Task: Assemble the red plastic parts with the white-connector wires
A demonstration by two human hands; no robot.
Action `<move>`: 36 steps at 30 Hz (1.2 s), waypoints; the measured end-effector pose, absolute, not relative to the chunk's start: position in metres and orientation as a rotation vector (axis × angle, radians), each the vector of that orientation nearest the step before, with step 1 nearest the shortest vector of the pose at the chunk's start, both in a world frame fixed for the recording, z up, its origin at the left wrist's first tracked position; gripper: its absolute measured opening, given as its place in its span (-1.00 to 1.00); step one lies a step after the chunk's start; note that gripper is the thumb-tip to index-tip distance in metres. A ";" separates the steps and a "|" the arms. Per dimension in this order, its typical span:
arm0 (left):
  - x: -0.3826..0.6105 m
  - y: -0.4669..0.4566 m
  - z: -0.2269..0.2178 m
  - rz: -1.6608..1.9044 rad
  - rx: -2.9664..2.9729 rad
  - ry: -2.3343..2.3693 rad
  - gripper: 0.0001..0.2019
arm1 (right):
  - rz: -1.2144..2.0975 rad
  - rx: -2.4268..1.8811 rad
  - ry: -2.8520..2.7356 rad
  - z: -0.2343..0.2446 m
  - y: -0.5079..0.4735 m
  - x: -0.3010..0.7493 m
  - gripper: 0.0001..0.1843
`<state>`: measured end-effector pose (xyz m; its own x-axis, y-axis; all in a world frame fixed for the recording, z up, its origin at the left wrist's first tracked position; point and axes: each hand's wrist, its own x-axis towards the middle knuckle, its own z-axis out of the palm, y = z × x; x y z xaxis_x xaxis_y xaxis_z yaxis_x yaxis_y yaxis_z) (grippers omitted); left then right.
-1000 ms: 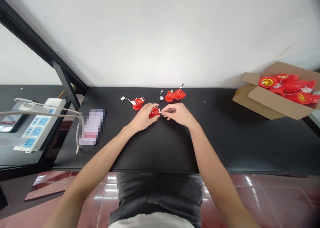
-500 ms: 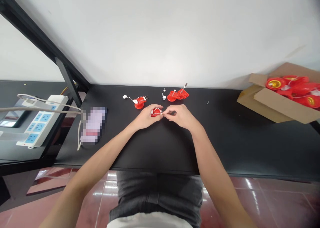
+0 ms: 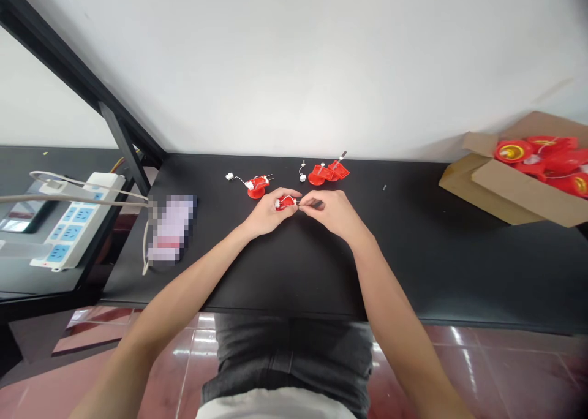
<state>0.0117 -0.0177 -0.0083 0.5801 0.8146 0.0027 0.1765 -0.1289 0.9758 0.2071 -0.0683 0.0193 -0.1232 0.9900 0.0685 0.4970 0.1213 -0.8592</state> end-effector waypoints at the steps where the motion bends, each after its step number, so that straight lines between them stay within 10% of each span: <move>1: 0.012 -0.018 -0.008 0.679 1.620 0.844 -0.65 | 0.914 -1.454 -1.703 0.019 -0.068 0.207 -0.92; 17: 0.006 -0.014 -0.004 0.635 1.908 0.886 -0.57 | 1.051 -1.467 -1.580 0.011 -0.061 0.223 -0.87; 27: 0.004 -0.011 -0.011 0.629 2.007 0.845 -0.55 | 1.055 -1.468 -1.655 0.012 -0.064 0.227 -0.47; 36: 0.004 -0.009 -0.021 0.750 2.076 0.792 -0.47 | 0.877 -1.382 -1.757 0.002 -0.055 0.218 -0.76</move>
<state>0.0037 -0.0092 -0.0209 0.6320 0.7370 0.2397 0.2795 -0.5052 0.8165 0.2184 -0.0549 0.0019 -0.1627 0.9783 0.1280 0.4860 0.1924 -0.8525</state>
